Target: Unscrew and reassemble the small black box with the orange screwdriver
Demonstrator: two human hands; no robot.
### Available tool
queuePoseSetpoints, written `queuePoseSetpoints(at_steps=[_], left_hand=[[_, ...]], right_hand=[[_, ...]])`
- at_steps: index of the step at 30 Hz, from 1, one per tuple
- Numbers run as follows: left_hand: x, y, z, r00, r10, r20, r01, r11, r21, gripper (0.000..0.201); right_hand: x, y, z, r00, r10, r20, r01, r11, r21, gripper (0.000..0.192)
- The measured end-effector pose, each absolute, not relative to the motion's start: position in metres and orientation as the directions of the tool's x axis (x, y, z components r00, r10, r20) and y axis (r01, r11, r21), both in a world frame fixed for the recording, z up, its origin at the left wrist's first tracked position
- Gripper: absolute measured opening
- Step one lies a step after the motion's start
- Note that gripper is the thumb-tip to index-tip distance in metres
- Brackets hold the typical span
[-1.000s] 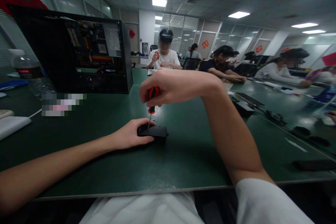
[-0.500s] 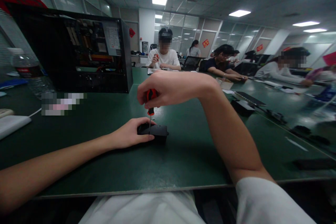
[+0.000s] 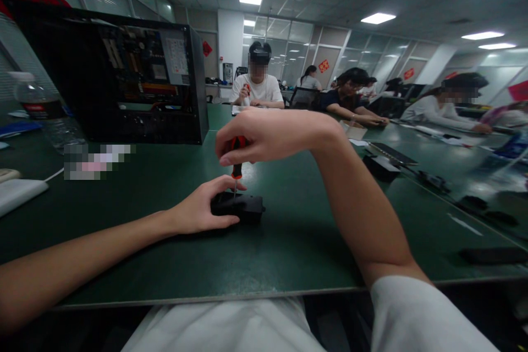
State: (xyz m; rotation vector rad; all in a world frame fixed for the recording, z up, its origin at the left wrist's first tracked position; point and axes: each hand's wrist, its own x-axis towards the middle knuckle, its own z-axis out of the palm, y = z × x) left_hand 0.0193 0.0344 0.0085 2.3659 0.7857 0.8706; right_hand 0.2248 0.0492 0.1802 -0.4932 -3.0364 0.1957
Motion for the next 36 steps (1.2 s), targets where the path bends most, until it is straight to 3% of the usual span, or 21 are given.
queuePoseSetpoints(at_steps=[8,20,36], left_hand=[[0.015,0.034,0.011,0.607,0.603,0.518,0.284,-0.773,0.567,0.034],[0.015,0.037,0.006,0.665,0.530,0.527,0.206,-0.808,0.552,0.011],[0.015,0.037,0.007,0.661,0.542,0.520,0.201,-0.795,0.572,0.010]], right_hand=[[0.226,0.038,0.183,-0.963,0.265,0.040,0.257,0.956,-0.145,0.028],[0.226,0.036,0.185,-0.963,0.270,0.018,0.264,0.952,-0.152,0.025],[0.229,0.039,0.186,-0.955,0.297,0.006,0.293,0.944,-0.151,0.024]])
